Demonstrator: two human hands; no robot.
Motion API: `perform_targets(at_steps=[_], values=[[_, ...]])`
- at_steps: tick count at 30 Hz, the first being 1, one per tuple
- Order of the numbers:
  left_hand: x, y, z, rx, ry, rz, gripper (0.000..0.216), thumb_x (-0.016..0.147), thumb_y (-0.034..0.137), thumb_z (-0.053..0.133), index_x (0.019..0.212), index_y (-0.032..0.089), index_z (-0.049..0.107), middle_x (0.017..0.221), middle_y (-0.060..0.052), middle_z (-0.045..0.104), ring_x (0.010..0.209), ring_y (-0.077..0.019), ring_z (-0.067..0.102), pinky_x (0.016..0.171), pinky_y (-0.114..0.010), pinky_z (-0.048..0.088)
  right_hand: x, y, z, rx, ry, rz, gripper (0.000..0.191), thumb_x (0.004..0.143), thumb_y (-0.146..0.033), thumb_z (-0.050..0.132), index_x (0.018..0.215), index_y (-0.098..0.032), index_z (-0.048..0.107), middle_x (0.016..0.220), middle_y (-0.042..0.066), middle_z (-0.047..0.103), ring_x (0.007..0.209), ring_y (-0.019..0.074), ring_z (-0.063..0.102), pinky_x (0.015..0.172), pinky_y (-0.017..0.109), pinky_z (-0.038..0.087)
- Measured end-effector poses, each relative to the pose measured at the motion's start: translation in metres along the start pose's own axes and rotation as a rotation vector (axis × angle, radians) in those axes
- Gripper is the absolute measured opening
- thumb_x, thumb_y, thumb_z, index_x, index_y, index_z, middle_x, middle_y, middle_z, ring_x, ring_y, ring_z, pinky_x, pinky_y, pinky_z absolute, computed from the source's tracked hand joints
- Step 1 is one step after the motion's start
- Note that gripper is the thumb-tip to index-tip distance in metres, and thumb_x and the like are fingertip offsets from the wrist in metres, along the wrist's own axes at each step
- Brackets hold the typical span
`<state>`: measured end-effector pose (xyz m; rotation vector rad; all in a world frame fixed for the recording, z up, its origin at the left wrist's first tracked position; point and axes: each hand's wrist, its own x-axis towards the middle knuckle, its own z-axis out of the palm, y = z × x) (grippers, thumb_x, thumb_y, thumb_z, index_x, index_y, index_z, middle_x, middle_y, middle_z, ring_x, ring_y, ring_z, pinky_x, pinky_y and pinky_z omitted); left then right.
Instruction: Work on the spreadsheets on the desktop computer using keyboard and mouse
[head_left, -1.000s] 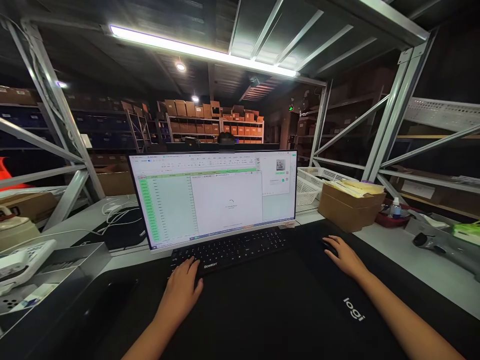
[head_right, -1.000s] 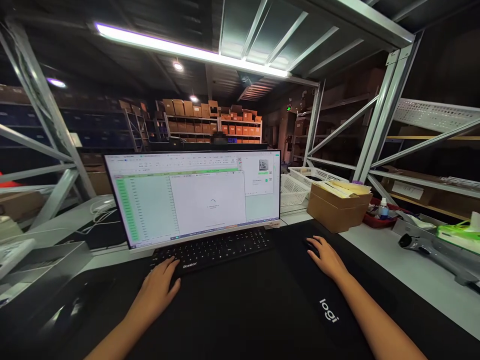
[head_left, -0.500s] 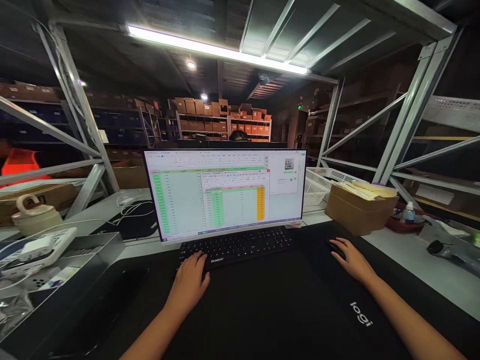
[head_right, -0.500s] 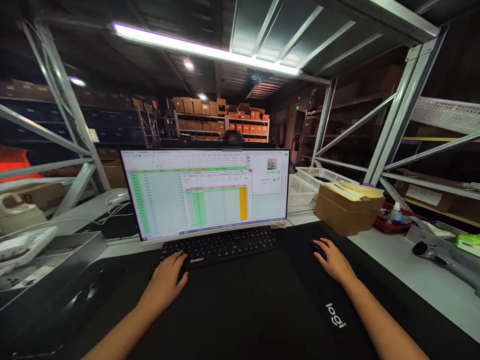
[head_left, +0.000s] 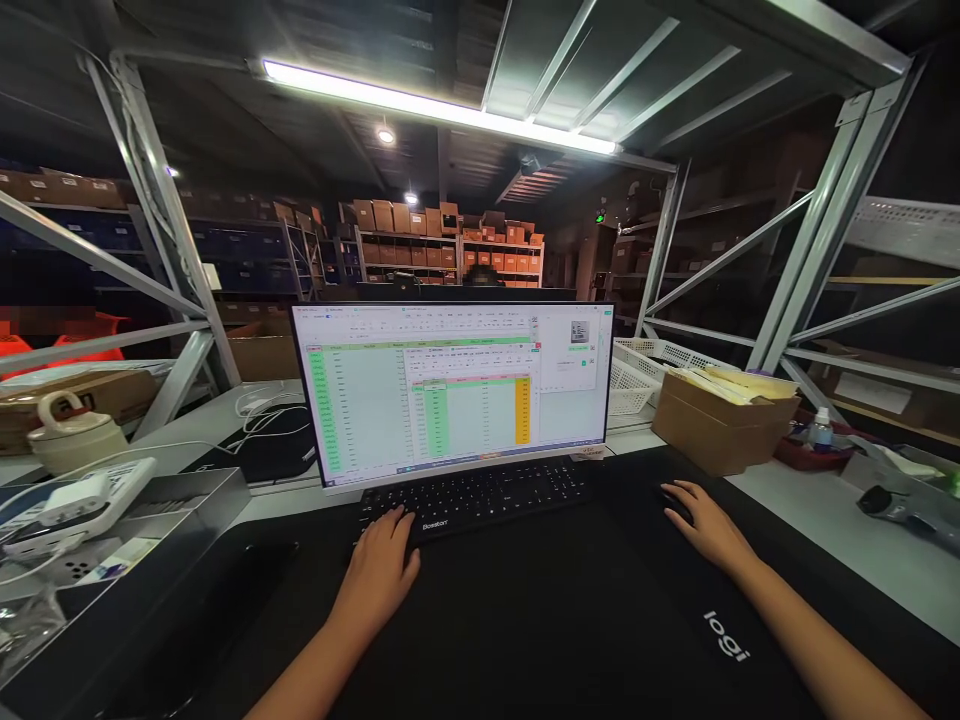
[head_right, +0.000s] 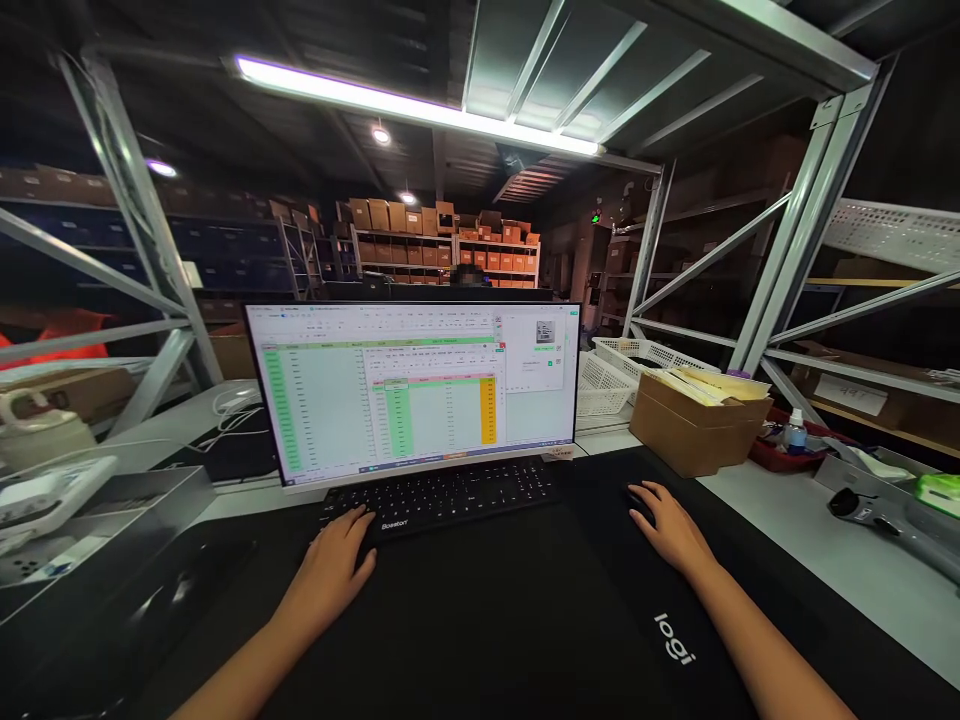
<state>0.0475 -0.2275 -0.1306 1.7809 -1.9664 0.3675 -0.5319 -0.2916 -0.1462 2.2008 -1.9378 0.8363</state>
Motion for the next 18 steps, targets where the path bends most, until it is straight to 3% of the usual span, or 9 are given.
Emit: perform_targets(at_steps=[8,18], values=[[0.0005,-0.0025,0.0033,0.012,0.012,0.005,0.049,0.088,0.027,0.040,0.131,0.012,0.057,0.141,-0.017,0.056,0.132,-0.0317,0.050,0.113,-0.052,0.039,0.0005,-0.0007,0.0011,-0.007,0.038,-0.014,0.044,0.091,-0.050,0.046,0.129,-0.032,0.061,0.140,0.007,0.054,0.128,0.0266,0.055,0.107,0.046,0.048],[0.0006,-0.0041,0.0050,0.005,0.011,0.005,0.050,0.089,0.029,0.038,0.133,0.011,0.056,0.142,-0.017,0.054,0.133,-0.0326,0.048,0.112,-0.053,0.039,-0.0008,-0.0024,-0.0010,-0.009,0.006,0.023,0.049,0.091,-0.051,0.046,0.136,-0.031,0.053,0.142,0.007,0.051,0.127,0.0271,0.056,0.104,0.047,0.050]])
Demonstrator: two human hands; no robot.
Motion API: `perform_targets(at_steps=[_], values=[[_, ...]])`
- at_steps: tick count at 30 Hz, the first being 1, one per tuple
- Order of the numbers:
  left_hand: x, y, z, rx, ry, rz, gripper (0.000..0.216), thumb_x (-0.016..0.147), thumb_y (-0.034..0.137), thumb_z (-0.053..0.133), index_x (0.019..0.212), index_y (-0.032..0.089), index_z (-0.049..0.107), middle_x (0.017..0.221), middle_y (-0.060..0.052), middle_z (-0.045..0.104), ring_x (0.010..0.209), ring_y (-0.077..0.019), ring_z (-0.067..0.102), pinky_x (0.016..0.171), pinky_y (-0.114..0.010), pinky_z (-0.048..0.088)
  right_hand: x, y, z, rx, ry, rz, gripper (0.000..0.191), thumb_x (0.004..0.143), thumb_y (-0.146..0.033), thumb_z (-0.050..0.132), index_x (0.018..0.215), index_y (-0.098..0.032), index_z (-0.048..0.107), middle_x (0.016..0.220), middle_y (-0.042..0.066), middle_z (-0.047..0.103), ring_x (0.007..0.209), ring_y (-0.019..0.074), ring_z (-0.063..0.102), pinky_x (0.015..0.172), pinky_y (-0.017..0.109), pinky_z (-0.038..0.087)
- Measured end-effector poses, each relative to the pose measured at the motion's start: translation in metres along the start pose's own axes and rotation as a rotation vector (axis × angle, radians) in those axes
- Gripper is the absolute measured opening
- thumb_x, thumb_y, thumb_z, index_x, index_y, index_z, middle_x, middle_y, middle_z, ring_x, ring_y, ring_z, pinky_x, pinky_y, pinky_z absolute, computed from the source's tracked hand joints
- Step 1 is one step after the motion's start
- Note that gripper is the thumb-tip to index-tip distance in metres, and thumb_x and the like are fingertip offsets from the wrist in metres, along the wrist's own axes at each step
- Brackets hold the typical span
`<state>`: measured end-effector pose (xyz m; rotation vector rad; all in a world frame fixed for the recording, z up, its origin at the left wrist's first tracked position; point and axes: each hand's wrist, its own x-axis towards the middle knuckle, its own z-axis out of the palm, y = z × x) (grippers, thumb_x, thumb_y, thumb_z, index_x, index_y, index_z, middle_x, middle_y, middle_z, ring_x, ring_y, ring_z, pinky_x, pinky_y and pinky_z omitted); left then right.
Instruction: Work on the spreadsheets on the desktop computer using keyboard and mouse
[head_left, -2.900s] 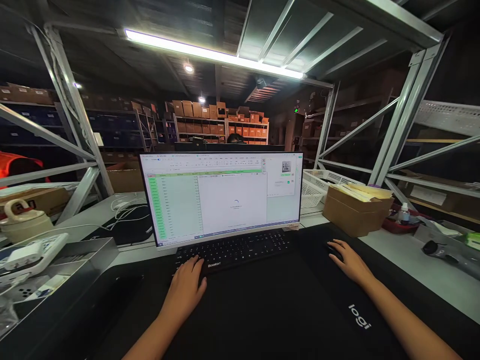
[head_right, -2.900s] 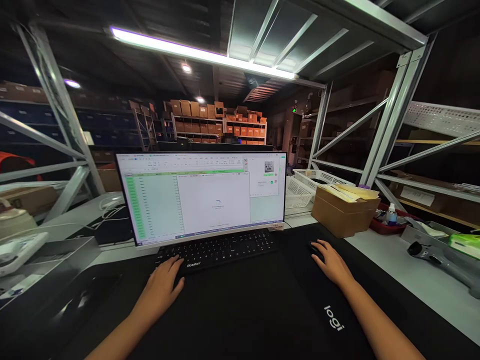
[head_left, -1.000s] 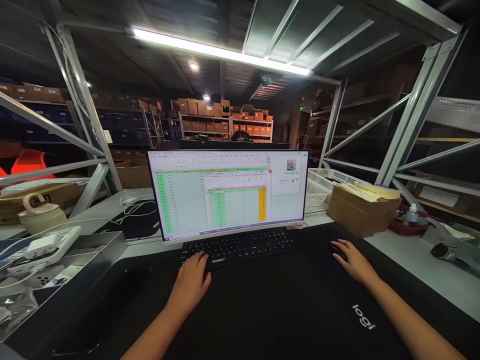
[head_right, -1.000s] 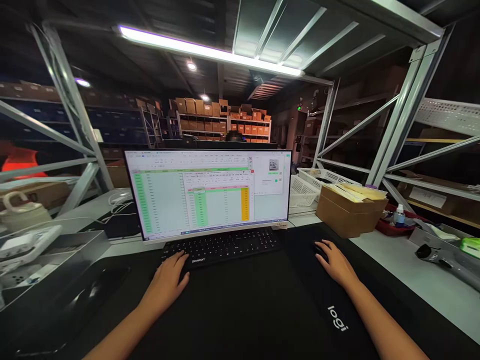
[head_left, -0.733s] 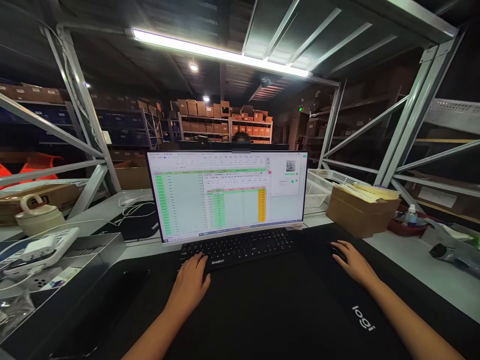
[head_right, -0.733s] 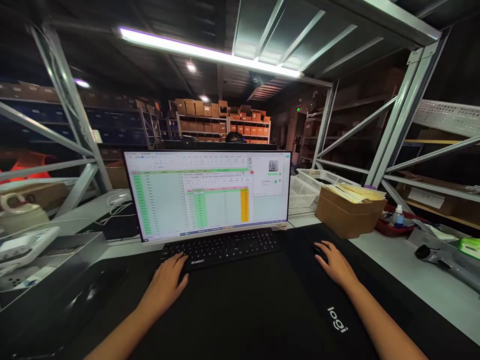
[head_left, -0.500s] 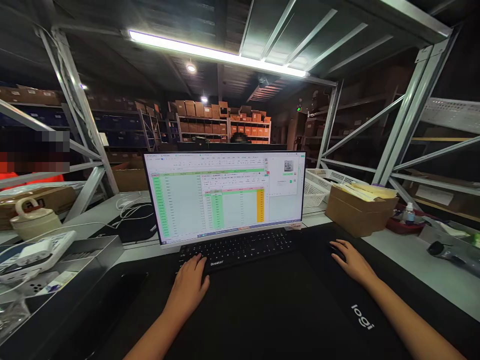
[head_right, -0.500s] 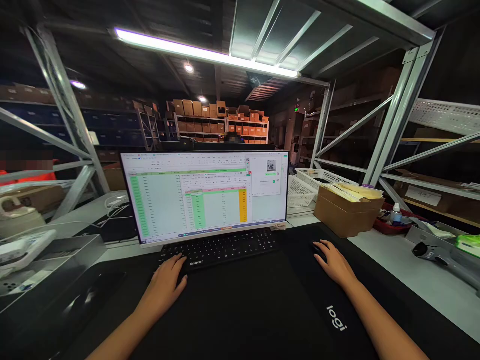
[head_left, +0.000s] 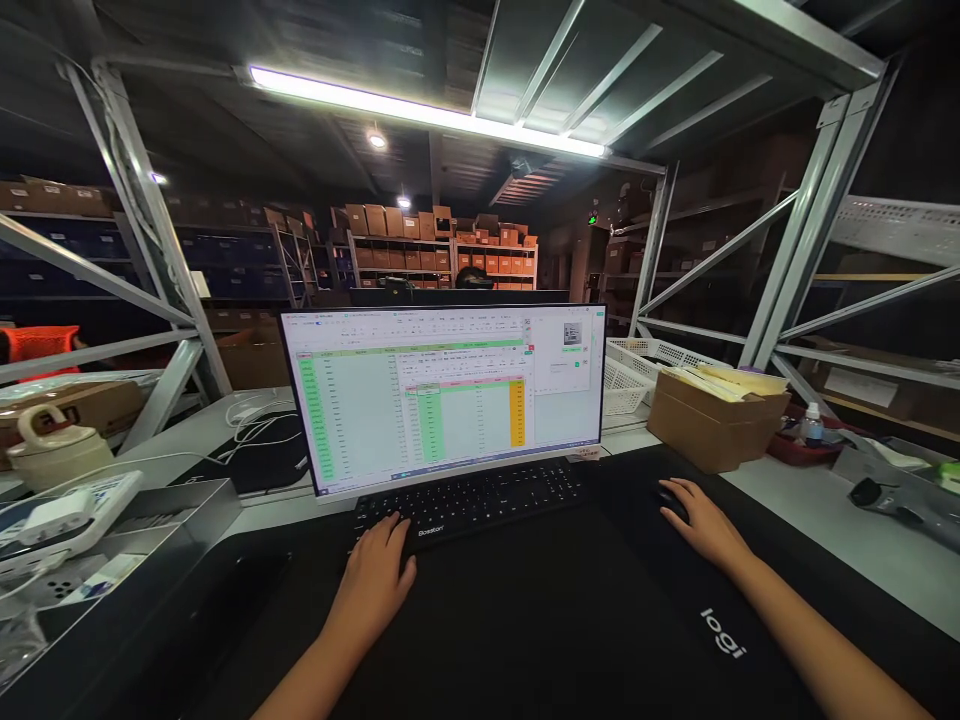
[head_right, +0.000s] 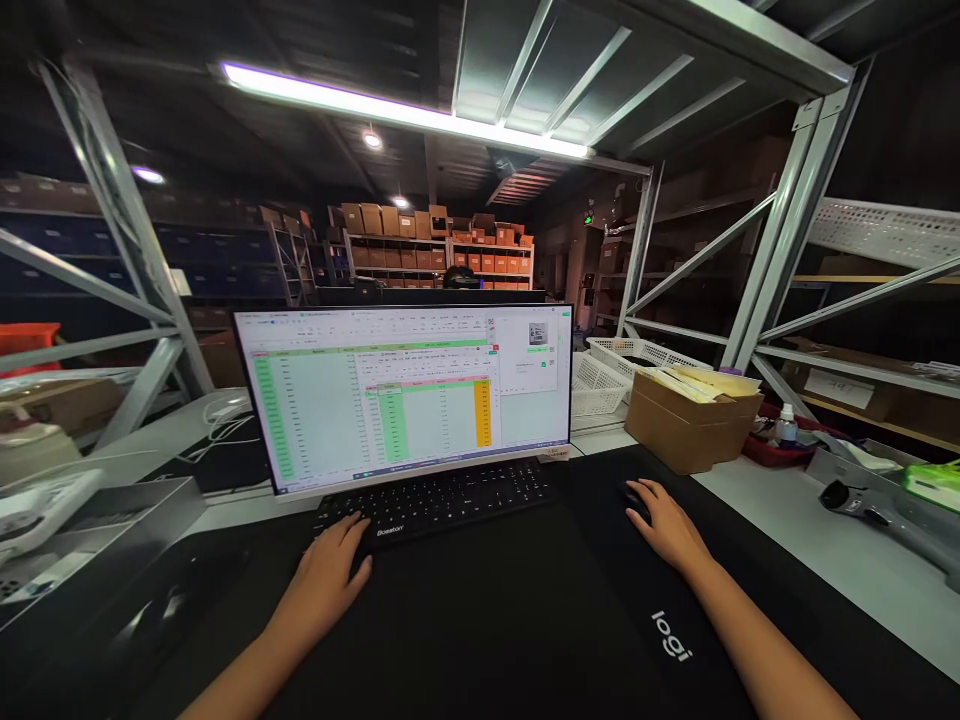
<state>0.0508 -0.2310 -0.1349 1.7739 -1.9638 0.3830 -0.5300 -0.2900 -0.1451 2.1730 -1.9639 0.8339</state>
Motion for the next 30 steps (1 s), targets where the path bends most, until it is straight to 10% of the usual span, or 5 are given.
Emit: perform_targets(at_steps=[30], values=[[0.002,0.000,-0.003,0.012,-0.058,-0.013,0.052,0.090,0.030,0.038,0.135,0.010,0.055,0.144,-0.016,0.052,0.134,-0.0319,0.047,0.113,-0.051,0.038,0.001,-0.015,-0.014,-0.009,0.020,0.005,0.046,0.088,-0.041,0.048,0.131,-0.023,0.054,0.137,0.010,0.057,0.124,0.0249,0.057,0.108,0.041,0.045]])
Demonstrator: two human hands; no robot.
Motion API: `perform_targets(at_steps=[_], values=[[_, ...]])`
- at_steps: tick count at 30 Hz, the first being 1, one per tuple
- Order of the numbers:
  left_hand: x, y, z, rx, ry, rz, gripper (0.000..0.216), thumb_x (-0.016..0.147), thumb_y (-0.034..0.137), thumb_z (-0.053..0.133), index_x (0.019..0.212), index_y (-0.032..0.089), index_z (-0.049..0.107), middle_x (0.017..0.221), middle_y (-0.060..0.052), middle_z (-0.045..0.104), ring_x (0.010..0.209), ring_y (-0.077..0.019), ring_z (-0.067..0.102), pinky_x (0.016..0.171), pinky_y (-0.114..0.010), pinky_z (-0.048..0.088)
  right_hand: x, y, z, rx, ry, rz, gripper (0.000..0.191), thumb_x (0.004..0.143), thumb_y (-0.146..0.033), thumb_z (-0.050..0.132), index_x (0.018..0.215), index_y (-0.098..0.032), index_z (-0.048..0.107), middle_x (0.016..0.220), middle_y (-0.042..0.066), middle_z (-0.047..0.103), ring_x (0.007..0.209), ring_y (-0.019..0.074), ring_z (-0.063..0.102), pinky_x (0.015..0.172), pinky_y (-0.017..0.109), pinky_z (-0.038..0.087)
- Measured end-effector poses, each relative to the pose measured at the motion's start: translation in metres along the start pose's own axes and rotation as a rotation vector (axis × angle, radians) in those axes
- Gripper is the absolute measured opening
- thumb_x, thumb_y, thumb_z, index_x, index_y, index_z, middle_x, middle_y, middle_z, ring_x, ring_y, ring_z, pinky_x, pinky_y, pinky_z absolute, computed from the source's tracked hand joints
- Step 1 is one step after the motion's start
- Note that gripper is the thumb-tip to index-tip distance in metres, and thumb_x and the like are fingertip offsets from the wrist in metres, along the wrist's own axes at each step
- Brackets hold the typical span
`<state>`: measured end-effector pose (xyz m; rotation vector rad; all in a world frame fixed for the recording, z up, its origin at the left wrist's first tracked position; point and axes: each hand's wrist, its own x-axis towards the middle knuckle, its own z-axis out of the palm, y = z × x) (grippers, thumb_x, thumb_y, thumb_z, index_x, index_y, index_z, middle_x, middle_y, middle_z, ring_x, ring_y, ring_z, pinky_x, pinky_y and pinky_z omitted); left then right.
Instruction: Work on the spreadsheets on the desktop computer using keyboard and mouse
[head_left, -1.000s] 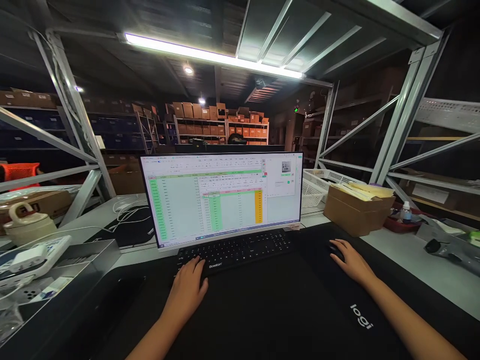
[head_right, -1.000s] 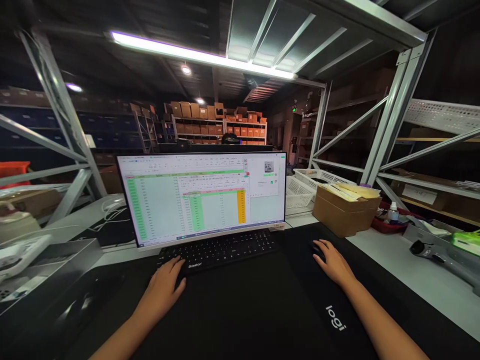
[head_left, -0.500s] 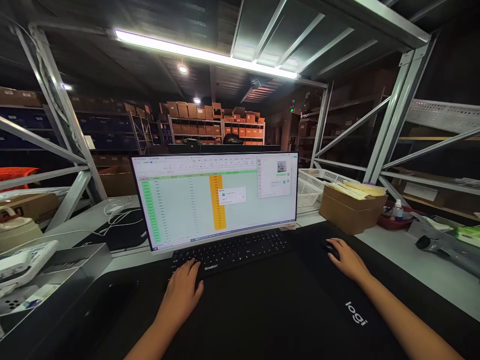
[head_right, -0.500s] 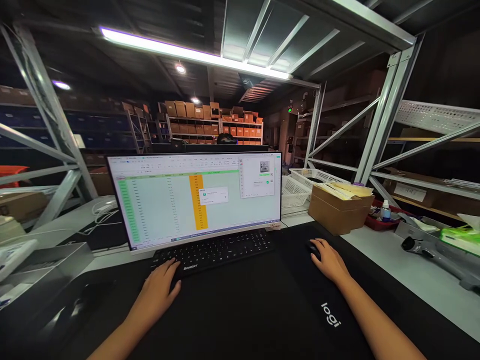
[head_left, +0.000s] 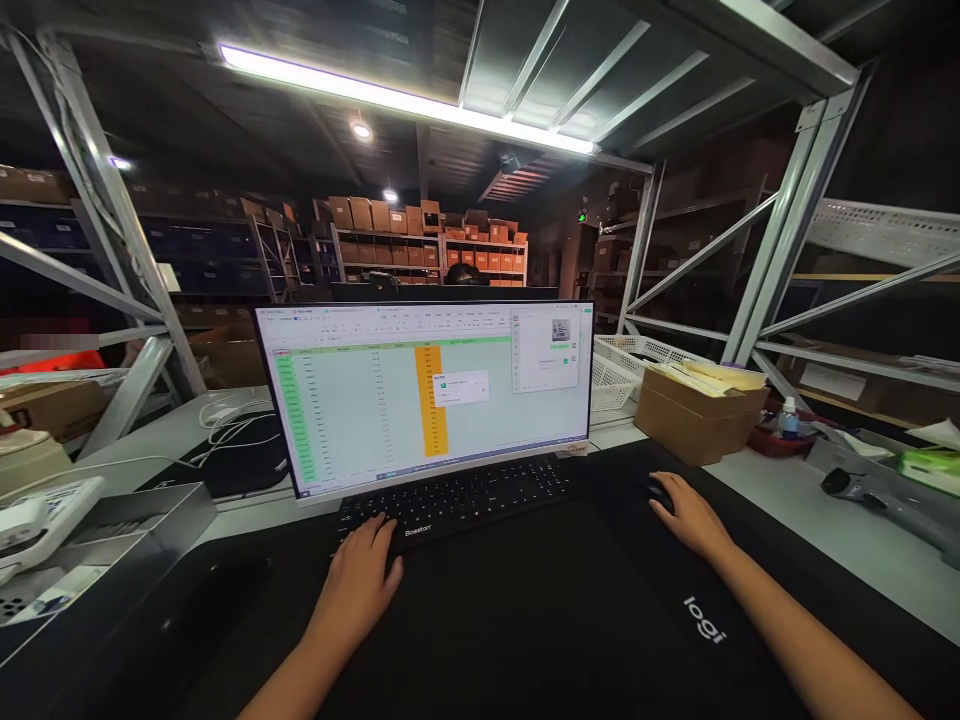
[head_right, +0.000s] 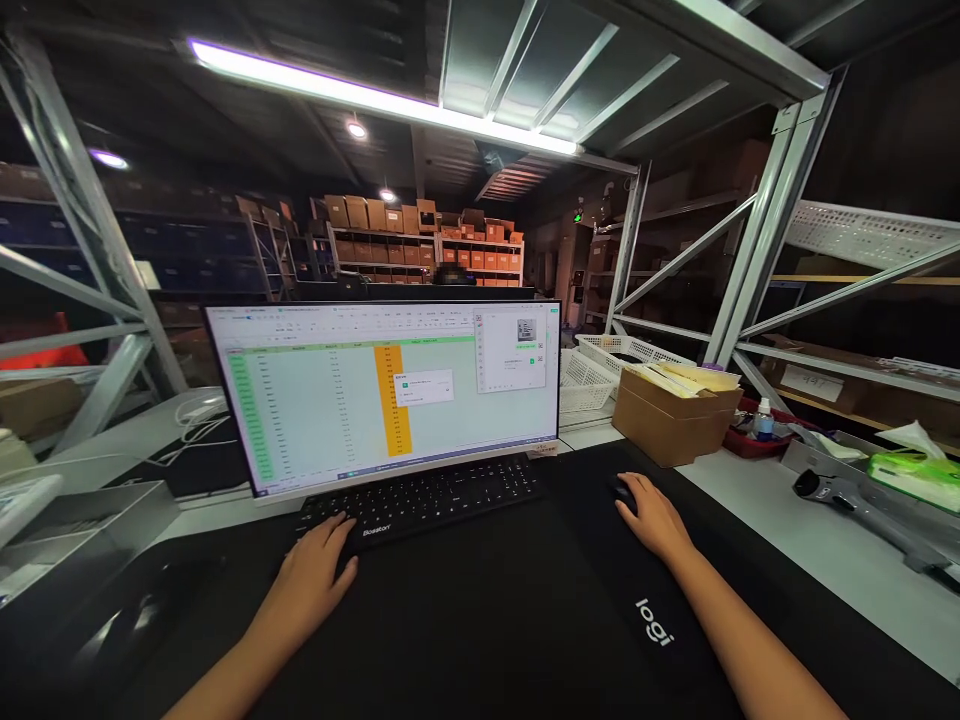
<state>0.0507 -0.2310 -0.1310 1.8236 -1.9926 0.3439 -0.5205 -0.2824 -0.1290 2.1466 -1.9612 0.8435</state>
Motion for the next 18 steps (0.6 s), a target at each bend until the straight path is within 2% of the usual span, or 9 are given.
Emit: perform_targets(at_steps=[10,18], values=[[0.001,0.000,0.001,0.019,0.027,0.025,0.052,0.089,0.030,0.037,0.133,0.011,0.057,0.142,-0.016,0.054,0.131,-0.0322,0.050,0.112,-0.051,0.039,0.001,0.003,0.002,0.016,-0.017,0.009,0.048,0.089,-0.039,0.048,0.133,-0.022,0.052,0.137,0.011,0.057,0.125,0.0274,0.055,0.109,0.048,0.043],[0.002,-0.009,0.015,0.000,0.069,0.025,0.054,0.089,0.035,0.034,0.132,0.011,0.058,0.142,-0.017,0.054,0.132,-0.0336,0.048,0.111,-0.052,0.039,0.003,0.002,0.005,0.014,0.017,-0.018,0.049,0.085,-0.038,0.050,0.131,-0.022,0.054,0.137,0.011,0.056,0.126,0.0251,0.055,0.110,0.043,0.043]])
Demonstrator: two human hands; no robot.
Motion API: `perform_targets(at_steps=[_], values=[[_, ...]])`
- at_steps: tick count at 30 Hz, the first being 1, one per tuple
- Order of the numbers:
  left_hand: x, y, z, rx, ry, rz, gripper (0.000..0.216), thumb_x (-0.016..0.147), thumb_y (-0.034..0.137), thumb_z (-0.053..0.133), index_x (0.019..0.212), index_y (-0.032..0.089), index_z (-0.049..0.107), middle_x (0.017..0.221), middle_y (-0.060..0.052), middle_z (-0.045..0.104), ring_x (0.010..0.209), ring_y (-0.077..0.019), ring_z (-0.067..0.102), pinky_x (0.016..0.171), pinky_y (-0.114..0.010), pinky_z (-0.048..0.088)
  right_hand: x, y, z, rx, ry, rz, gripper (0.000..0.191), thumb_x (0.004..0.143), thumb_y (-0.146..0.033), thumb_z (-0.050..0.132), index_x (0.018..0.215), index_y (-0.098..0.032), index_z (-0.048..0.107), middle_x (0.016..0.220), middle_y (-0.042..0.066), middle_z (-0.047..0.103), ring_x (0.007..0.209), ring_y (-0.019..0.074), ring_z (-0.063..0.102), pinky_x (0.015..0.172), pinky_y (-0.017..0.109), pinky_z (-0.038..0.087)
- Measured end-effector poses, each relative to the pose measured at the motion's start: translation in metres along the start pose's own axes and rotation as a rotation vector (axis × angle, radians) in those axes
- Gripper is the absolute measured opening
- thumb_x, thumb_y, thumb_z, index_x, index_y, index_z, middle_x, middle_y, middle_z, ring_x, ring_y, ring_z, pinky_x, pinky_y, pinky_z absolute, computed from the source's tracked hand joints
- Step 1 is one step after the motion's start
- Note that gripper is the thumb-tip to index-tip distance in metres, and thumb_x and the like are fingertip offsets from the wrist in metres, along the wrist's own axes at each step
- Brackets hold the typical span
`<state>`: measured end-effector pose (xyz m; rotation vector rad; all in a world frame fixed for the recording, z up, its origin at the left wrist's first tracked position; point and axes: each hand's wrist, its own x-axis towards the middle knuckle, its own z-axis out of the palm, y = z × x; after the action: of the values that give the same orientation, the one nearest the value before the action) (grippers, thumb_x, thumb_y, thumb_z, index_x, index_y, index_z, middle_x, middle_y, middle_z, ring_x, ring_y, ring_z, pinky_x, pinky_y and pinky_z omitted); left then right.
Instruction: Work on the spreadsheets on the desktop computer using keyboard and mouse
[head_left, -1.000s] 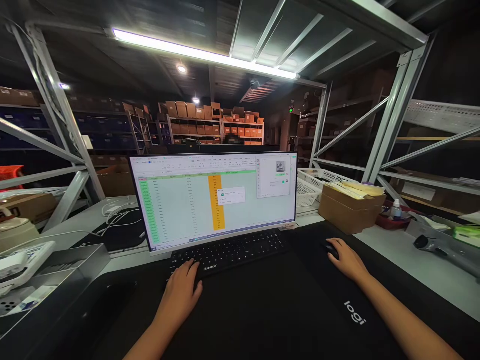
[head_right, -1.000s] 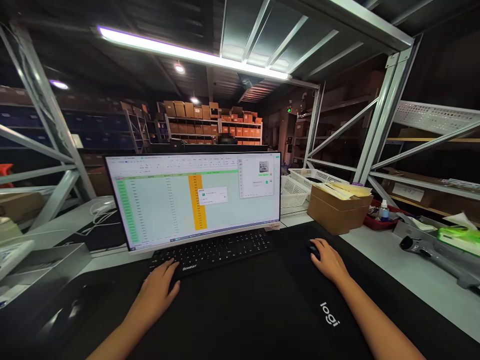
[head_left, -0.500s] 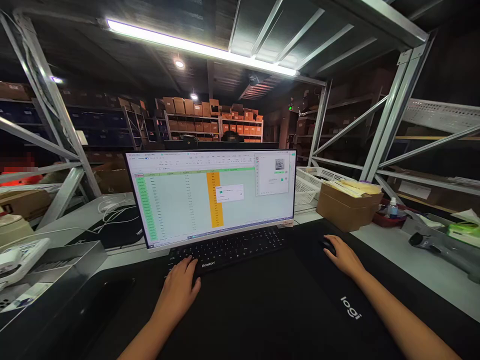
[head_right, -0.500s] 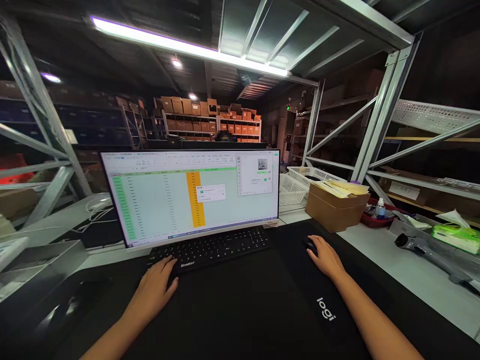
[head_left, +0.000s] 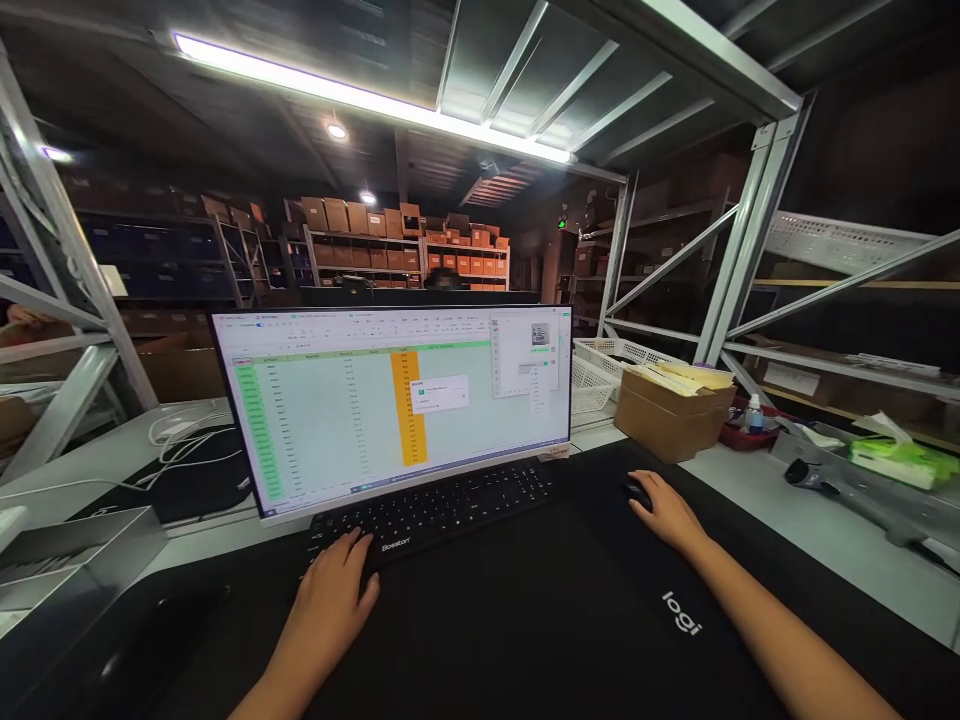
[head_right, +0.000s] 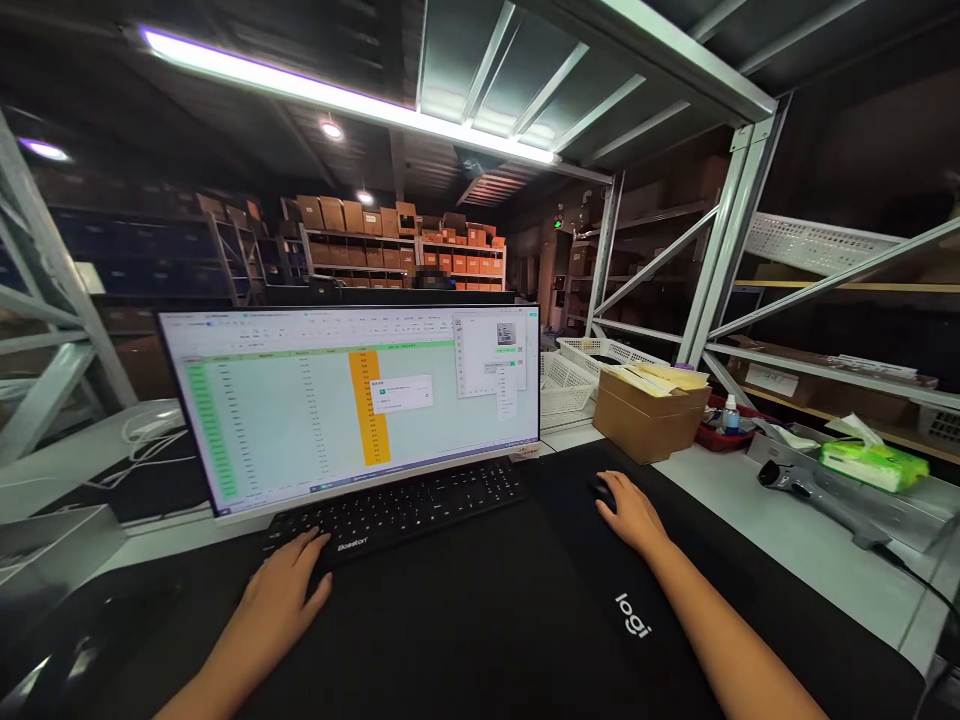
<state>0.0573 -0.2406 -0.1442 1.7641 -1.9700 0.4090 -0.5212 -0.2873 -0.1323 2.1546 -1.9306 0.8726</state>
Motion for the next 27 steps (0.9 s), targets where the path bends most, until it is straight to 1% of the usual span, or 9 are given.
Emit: perform_targets(at_steps=[4,10,18,22,27], values=[[0.001,0.000,-0.003,-0.018,-0.016,0.009,0.057,0.088,0.038,0.034,0.133,0.011,0.057,0.142,-0.017,0.054,0.132,-0.0328,0.048,0.110,-0.052,0.040,0.000,0.001,0.001,-0.008,-0.003,0.002,0.050,0.084,-0.036,0.050,0.131,-0.021,0.055,0.136,0.012,0.056,0.127,0.0252,0.054,0.110,0.043,0.042],[0.004,-0.001,-0.007,-0.009,-0.067,0.007,0.062,0.087,0.044,0.031,0.133,0.010,0.057,0.141,-0.018,0.054,0.130,-0.0345,0.050,0.107,-0.054,0.043,-0.001,0.002,0.000,-0.031,-0.023,0.001,0.044,0.082,-0.030,0.051,0.126,-0.025,0.059,0.135,0.008,0.055,0.125,0.0219,0.054,0.110,0.040,0.042],[0.006,-0.012,0.008,0.020,-0.038,0.054,0.065,0.088,0.046,0.028,0.131,0.007,0.056,0.142,-0.021,0.052,0.131,-0.0355,0.049,0.108,-0.052,0.042,-0.003,-0.007,-0.010,-0.088,-0.042,0.038,0.048,0.079,-0.025,0.052,0.126,-0.027,0.060,0.136,0.005,0.055,0.122,0.0225,0.055,0.107,0.039,0.043],[0.007,-0.010,0.006,0.009,-0.043,0.058,0.065,0.087,0.046,0.029,0.131,0.007,0.056,0.142,-0.021,0.053,0.131,-0.0355,0.050,0.109,-0.052,0.042,-0.004,-0.012,-0.014,-0.109,-0.054,0.050,0.048,0.079,-0.025,0.052,0.127,-0.026,0.060,0.138,0.006,0.055,0.121,0.0232,0.056,0.105,0.039,0.044],[0.006,-0.007,0.003,0.009,-0.046,0.023,0.064,0.087,0.046,0.028,0.132,0.009,0.056,0.143,-0.019,0.053,0.131,-0.0348,0.049,0.108,-0.053,0.042,-0.004,-0.015,-0.016,-0.120,-0.061,0.056,0.047,0.081,-0.026,0.051,0.128,-0.027,0.060,0.138,0.005,0.055,0.121,0.0227,0.057,0.105,0.039,0.044]])
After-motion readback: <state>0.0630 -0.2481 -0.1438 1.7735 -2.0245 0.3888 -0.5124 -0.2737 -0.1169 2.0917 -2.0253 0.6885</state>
